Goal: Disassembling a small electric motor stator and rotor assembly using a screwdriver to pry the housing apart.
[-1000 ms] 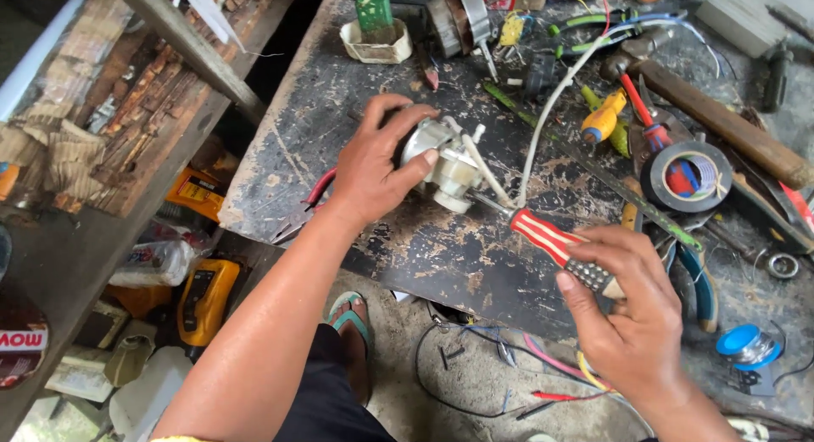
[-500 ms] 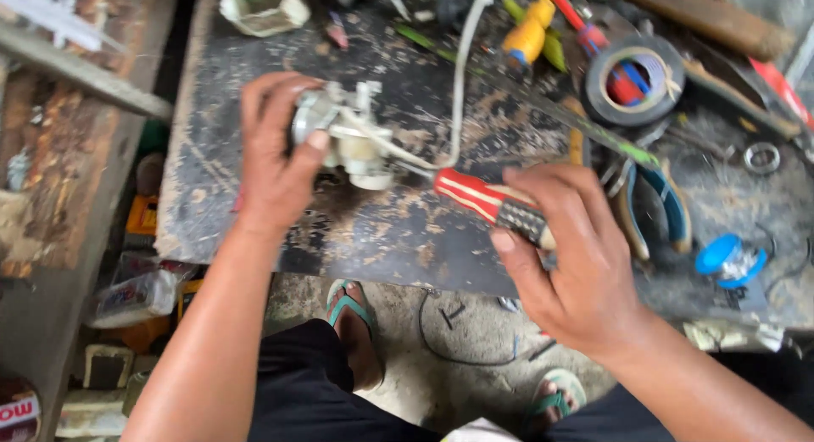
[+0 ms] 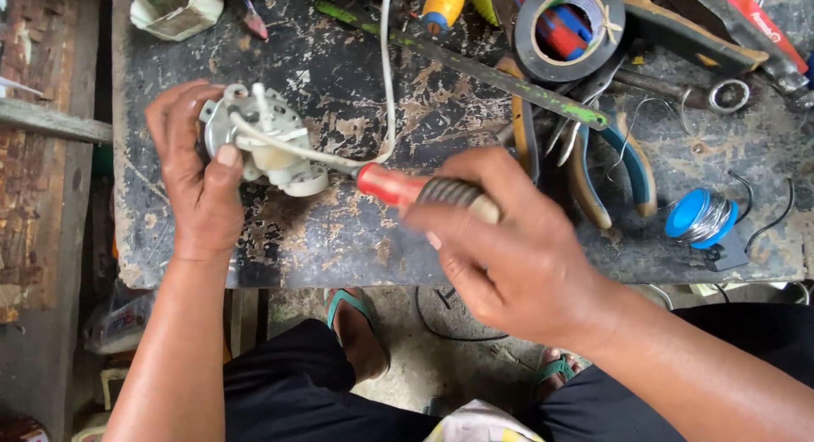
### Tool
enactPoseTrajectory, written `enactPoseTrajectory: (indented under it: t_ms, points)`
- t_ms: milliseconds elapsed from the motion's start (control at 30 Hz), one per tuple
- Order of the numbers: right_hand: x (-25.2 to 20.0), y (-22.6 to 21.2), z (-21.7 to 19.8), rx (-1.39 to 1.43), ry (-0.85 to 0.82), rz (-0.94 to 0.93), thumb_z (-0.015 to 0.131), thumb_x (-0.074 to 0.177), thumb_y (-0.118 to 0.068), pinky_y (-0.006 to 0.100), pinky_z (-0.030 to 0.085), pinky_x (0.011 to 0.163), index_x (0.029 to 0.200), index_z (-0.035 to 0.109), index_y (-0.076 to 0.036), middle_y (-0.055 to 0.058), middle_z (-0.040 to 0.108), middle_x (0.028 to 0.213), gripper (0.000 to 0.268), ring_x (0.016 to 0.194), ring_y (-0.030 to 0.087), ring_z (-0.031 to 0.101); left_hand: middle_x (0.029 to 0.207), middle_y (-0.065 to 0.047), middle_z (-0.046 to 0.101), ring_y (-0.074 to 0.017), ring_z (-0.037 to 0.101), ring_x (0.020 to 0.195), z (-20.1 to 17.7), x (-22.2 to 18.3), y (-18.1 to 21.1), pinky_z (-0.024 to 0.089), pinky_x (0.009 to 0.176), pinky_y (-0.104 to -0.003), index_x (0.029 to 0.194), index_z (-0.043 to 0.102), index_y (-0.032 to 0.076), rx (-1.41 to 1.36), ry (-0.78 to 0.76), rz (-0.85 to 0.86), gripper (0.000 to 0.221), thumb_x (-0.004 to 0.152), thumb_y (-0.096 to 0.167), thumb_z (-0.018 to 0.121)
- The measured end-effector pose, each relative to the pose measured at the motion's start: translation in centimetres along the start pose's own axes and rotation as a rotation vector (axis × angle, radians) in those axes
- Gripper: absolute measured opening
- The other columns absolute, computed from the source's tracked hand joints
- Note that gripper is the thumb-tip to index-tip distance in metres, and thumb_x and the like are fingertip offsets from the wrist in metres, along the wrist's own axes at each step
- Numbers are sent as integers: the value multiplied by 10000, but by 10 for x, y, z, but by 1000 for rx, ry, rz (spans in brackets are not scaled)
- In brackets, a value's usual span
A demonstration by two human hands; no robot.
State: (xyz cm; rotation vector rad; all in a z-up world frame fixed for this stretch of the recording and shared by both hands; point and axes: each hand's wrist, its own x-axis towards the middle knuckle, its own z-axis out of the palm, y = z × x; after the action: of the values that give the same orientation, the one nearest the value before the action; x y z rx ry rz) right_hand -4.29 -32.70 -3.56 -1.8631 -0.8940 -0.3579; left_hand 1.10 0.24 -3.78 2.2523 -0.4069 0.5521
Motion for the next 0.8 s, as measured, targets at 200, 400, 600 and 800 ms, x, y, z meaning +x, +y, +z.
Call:
enactPoseTrajectory:
  t_ms: [200, 400, 600, 800]
  points:
    - [-9, -1, -7, -55, 12, -18, 675, 986, -50, 452, 522, 693, 1181, 702, -52, 269, 508, 1282, 197, 909, 339, 623, 1341, -156, 358, -308, 392, 1339, -1, -1, 6, 400, 1153, -498, 1340, 530, 99, 46, 3, 21, 605, 1030, 608, 425]
    - [-17, 3, -8, -173, 56, -9, 605, 1072, -125, 612, 651, 899, 1289, 634, -148, 197, 478, 1381, 220, 1147, 410, 647, 1340, -159, 350, -309, 400, 1327, -2, 0, 4, 428, 1126, -485, 1347, 521, 109, 47, -8, 30, 609, 1038, 624, 422]
    - [-2, 15, 1, -774, 136, -223, 759, 1024, -66, 389, 576, 672, 1174, 781, -97, 227, 689, 1087, 155, 854, 307, 697, 1332, -174, 349, -347, 446, 1238, -1, 7, 3, 515, 1028, -482, 1326, 551, 98, 23, -20, -17, 624, 1015, 630, 454]
    - [15, 11, 21, -1091, -2, -59, 683, 1009, -226, 410, 410, 778, 1163, 652, -154, 120, 578, 1120, 172, 920, 290, 559, 1342, -117, 406, -342, 531, 1158, -4, 22, 31, 547, 828, -466, 1375, 568, 161, 250, -158, -179, 467, 989, 424, 554]
